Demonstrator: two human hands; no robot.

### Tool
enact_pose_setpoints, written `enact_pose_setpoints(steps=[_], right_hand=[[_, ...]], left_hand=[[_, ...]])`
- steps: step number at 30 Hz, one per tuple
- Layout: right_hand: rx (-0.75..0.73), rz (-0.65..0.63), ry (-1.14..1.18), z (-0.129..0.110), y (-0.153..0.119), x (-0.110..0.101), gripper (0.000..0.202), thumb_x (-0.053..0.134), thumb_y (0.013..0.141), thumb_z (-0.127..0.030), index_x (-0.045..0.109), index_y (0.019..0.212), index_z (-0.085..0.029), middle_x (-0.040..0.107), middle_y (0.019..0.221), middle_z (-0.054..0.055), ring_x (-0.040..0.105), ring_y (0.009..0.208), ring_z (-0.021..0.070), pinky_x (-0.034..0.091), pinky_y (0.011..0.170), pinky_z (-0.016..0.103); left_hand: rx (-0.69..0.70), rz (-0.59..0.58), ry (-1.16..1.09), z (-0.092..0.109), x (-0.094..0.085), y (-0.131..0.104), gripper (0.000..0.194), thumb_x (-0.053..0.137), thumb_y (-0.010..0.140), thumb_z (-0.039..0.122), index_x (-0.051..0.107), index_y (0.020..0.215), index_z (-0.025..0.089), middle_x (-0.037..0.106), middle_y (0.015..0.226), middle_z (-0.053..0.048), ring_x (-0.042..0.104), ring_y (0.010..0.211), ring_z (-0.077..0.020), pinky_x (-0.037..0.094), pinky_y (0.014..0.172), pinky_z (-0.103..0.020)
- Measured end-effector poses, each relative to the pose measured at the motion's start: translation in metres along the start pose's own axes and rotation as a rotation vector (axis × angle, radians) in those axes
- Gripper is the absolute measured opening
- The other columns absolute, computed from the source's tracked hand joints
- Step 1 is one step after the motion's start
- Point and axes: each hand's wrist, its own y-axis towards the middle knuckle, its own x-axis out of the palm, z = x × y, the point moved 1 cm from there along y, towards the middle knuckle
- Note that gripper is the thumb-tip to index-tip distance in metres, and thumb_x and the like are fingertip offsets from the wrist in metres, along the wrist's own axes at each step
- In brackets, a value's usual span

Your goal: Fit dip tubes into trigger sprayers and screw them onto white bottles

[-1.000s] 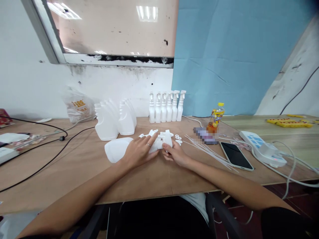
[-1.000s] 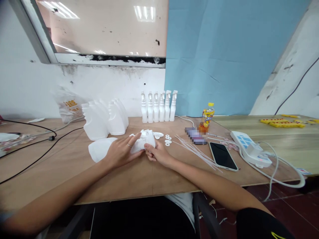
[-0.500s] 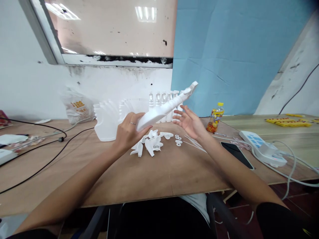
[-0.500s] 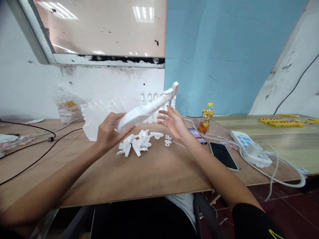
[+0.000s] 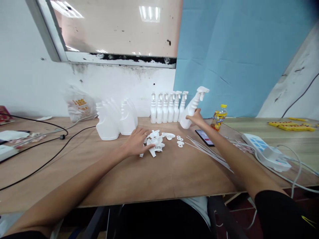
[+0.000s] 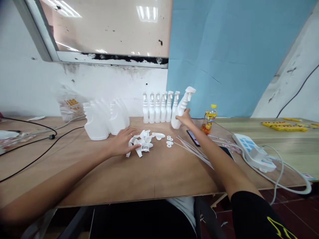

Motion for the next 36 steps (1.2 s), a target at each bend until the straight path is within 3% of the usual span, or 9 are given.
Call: enact_pose_setpoints(steps=[4, 8, 14, 17, 20, 22, 26, 29, 36], right_hand=[[0.045, 0.032, -0.207, 0.038, 0.029, -0.009, 0.068, 0.075, 0.064, -0.018, 0.043, 0.124, -0.016, 0.063, 0.118, 0.018, 0.065, 0.102, 0.0333, 0.060, 0.061, 0.034], [0.039, 0.058, -0.317, 0.057, 0.045, 0.002, 0.064, 0.072, 0.071, -0.020, 0.045, 0.129, -0.014, 0.064, 0.119, 0.019, 0.064, 0.107, 0.0338, 0.057, 0.079, 0.039], [-0.014, 0.064, -0.338, 0.059, 0.064, 0.028, 0.066, 0.068, 0.077, -0.021, 0.042, 0.137, -0.011, 0.064, 0.122, 0.021, 0.062, 0.114, 0.0346, 0.048, 0.096, 0.043], [-0.045, 0.099, -0.321, 0.048, 0.064, 0.031, 0.076, 0.070, 0.077, -0.024, 0.035, 0.142, -0.006, 0.054, 0.136, 0.028, 0.054, 0.125, 0.0372, 0.044, 0.102, 0.046], [-0.114, 0.129, -0.310, 0.032, 0.051, 0.021, 0.073, 0.063, 0.083, -0.028, 0.031, 0.145, -0.005, 0.039, 0.148, 0.030, 0.045, 0.134, 0.0382, 0.039, 0.106, 0.050], [-0.200, 0.042, -0.302, 0.023, 0.033, 0.011, 0.055, 0.058, 0.087, -0.028, 0.046, 0.137, -0.009, 0.051, 0.141, 0.024, 0.053, 0.125, 0.0334, 0.042, 0.103, 0.044], [-0.371, -0.390, -0.282, 0.021, -0.023, -0.001, 0.018, 0.064, 0.082, -0.031, 0.074, 0.087, -0.017, 0.075, 0.087, 0.006, 0.068, 0.081, 0.0214, 0.051, 0.078, 0.029], [-0.453, -0.615, -0.273, 0.031, -0.063, 0.003, 0.015, 0.069, 0.077, -0.032, 0.078, 0.081, -0.020, 0.076, 0.078, 0.002, 0.067, 0.071, 0.0186, 0.050, 0.067, 0.026], [-0.523, -0.612, -0.265, 0.046, -0.086, 0.018, 0.016, 0.067, 0.079, -0.031, 0.080, 0.077, -0.021, 0.077, 0.081, 0.005, 0.067, 0.074, 0.0214, 0.048, 0.070, 0.030]], left_hand=[[-0.040, -0.127, -0.051, -0.013, 0.013, -0.010, 0.056, 0.056, 0.090, 0.060, 0.060, 0.129, 0.021, 0.066, 0.118, -0.011, 0.053, 0.117, -0.0318, 0.036, 0.102, -0.049], [-0.079, -0.107, -0.204, -0.012, 0.013, -0.011, 0.046, 0.062, 0.086, 0.054, 0.063, 0.119, 0.021, 0.065, 0.114, -0.009, 0.055, 0.112, -0.0289, 0.037, 0.101, -0.046], [-0.121, -0.023, -0.512, 0.014, 0.004, -0.023, 0.027, 0.062, 0.087, 0.041, 0.053, 0.102, 0.021, 0.061, 0.092, -0.001, 0.055, 0.081, -0.0194, 0.045, 0.075, -0.034], [-0.131, -0.003, -0.660, 0.035, 0.009, -0.033, 0.020, 0.060, 0.087, 0.035, 0.044, 0.088, 0.022, 0.056, 0.083, 0.002, 0.052, 0.075, -0.0164, 0.044, 0.070, -0.030], [-0.131, -0.100, -0.807, 0.054, 0.019, -0.040, 0.023, 0.061, 0.085, 0.031, 0.040, 0.085, 0.023, 0.057, 0.084, 0.002, 0.053, 0.075, -0.0152, 0.044, 0.069, -0.028], [-0.111, -0.173, -0.876, 0.064, 0.024, -0.041, 0.022, 0.062, 0.085, 0.029, 0.042, 0.093, 0.023, 0.061, 0.088, 0.001, 0.055, 0.075, -0.0150, 0.044, 0.068, -0.028], [-0.034, -0.229, -0.857, 0.074, 0.030, -0.036, 0.039, 0.062, 0.086, 0.026, 0.044, 0.121, 0.024, 0.065, 0.099, -0.001, 0.059, 0.080, -0.0169, 0.046, 0.070, -0.029], [0.004, -0.225, -0.768, 0.077, 0.033, -0.033, 0.042, 0.063, 0.086, 0.025, 0.048, 0.125, 0.025, 0.066, 0.106, -0.004, 0.062, 0.088, -0.0200, 0.049, 0.076, -0.032], [0.062, -0.135, -0.756, 0.080, 0.027, -0.038, 0.048, 0.067, 0.087, 0.034, 0.049, 0.131, 0.024, 0.062, 0.128, -0.008, 0.060, 0.111, -0.0246, 0.047, 0.098, -0.039]])
